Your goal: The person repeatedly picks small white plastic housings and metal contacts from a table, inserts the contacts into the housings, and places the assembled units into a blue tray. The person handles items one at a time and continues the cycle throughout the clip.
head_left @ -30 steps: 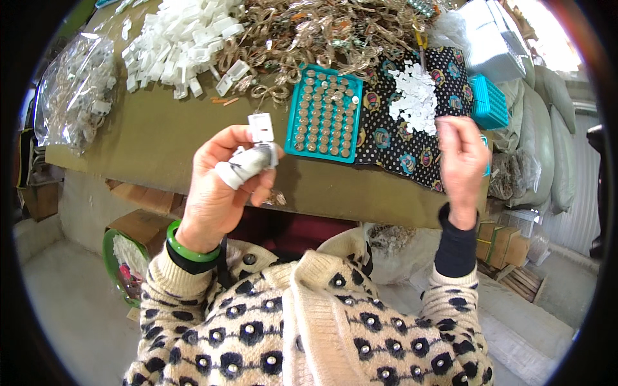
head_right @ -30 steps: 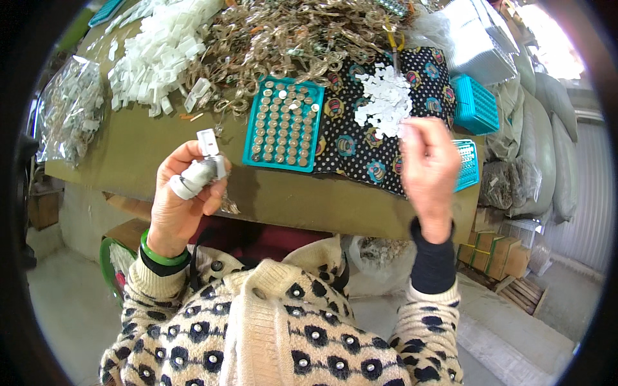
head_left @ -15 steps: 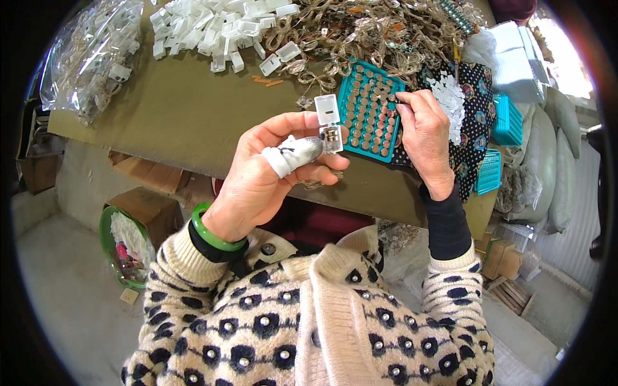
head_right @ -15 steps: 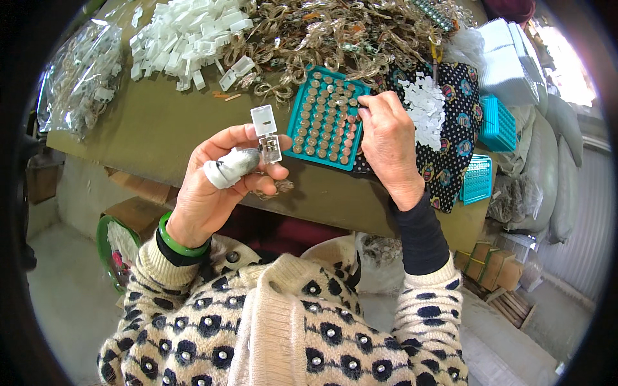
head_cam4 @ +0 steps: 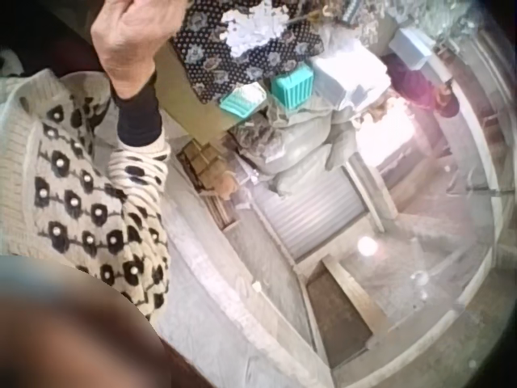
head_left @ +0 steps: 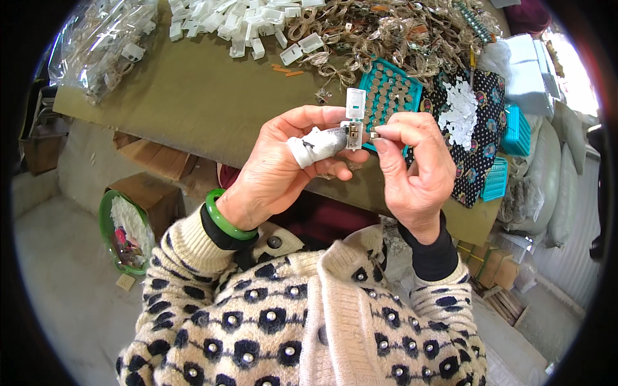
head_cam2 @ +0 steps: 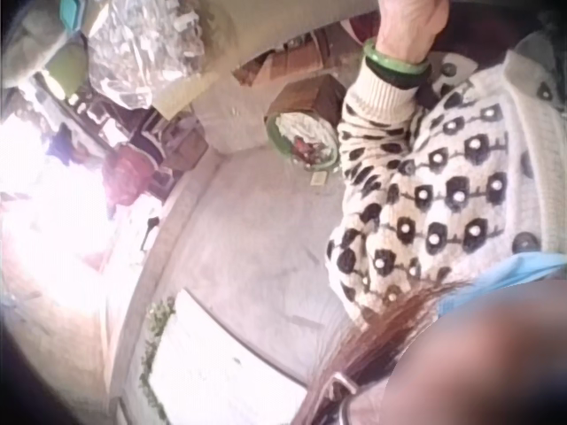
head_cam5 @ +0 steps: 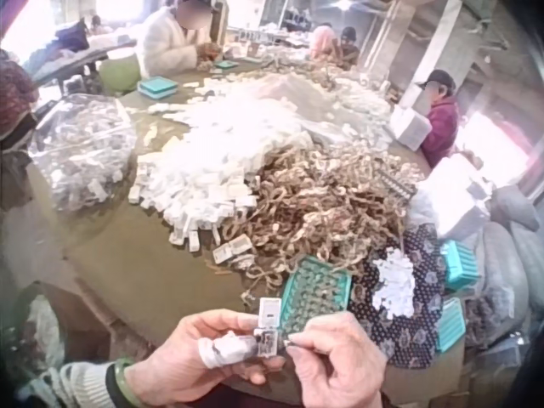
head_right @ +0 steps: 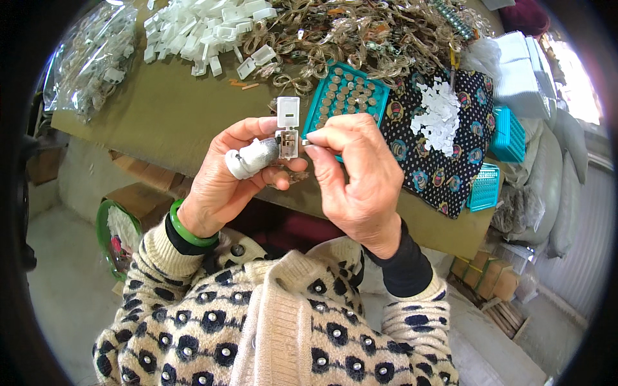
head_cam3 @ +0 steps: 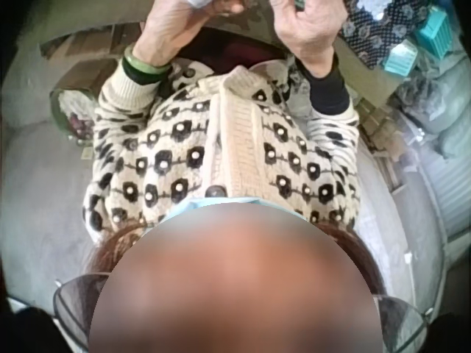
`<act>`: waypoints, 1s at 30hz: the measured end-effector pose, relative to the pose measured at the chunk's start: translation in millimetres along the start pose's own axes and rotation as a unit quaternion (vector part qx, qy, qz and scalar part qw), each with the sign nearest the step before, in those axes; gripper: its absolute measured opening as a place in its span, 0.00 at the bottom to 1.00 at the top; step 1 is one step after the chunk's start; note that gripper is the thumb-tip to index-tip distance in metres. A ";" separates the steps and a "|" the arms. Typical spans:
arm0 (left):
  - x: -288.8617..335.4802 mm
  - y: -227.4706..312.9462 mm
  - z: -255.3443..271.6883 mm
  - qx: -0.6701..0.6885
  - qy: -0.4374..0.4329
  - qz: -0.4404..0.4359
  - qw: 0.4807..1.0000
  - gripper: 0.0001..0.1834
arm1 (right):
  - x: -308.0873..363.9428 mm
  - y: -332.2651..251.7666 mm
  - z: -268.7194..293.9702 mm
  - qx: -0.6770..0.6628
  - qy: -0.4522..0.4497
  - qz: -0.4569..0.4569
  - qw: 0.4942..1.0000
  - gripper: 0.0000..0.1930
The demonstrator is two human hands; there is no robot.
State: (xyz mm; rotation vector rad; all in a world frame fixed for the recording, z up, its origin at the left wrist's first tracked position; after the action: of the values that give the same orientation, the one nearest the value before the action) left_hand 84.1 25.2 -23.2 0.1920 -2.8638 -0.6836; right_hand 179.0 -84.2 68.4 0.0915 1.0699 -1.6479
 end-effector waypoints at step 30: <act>9.4 -2.6 -22.4 -0.140 0.020 -0.054 0.989 0.07 | 27.3 18.1 -28.1 -0.527 0.001 -0.352 0.774 0.21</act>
State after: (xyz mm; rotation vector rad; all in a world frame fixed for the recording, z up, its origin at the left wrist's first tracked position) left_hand 80.0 11.6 -3.3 0.3170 -2.6956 -1.0773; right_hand 170.6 -84.9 26.0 -1.1739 2.0415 -1.3840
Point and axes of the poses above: each hand's wrist, its own x-axis away from the middle knuckle, its own z-axis out of the back of the hand, y = z × x, the point moved 6 cm from there along -x, towards the middle knuckle, and after that the axes turned 3 degrees about z, right-handed, at the moved point
